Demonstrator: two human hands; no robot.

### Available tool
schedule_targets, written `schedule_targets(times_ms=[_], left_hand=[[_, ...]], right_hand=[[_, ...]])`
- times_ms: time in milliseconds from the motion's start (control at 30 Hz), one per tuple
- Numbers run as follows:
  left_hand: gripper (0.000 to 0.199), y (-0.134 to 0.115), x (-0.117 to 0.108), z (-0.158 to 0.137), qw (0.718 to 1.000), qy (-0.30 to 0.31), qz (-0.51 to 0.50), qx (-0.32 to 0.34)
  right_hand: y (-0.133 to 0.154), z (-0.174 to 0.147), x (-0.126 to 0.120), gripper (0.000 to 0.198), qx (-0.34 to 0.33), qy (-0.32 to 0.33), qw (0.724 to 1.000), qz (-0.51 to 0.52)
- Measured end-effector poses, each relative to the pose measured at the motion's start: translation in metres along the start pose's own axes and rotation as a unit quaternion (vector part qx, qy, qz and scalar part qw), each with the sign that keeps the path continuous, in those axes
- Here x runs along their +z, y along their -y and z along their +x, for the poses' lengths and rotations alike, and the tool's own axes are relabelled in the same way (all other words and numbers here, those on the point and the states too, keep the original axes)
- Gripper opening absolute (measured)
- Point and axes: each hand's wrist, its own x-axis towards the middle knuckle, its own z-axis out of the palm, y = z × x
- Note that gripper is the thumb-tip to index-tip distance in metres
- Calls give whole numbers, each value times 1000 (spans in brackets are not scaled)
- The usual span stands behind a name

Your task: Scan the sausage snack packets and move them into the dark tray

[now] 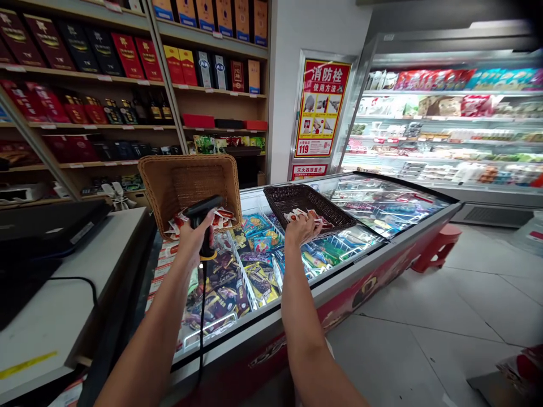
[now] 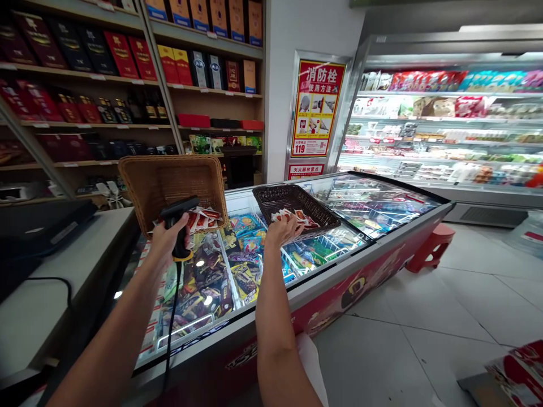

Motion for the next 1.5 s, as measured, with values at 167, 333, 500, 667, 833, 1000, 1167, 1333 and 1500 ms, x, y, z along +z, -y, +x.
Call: schedule_targets(times_ms=[167, 333, 500, 667, 833, 1000, 1167, 1333, 1500], left_hand=[[43, 7, -53, 9, 993, -115, -16, -30], [38, 31, -82, 9, 969, -228, -66, -69], [47, 43, -81, 6, 977, -202, -60, -36], [49, 52, -83, 6, 980, -183, -75, -35], [50, 52, -85, 5, 980, -170, -100, -36], [50, 48, -83, 1, 982, -152, -104, -31], [46, 47, -81, 1, 985, -147, -83, -28], [48, 47, -72, -1, 989, -128, -65, -24], [48, 53, -65, -2, 991, -111, -59, -38]], right_hand=[[26, -19, -5, 39, -60, 100, 992, 55], [52, -58, 6, 34, -172, 219, 952, 125], [87, -92, 44, 22, -285, 341, 888, 115], [126, -105, 91, 30, -282, 396, 872, 53], [145, -108, 117, 48, -252, 469, 845, -55], [144, -108, 116, 27, -283, 451, 846, -26], [129, -100, 90, 21, -192, 401, 886, 130], [96, -84, 57, 24, 165, 463, 761, 423], [54, -81, 40, 38, 279, 426, 671, 539]])
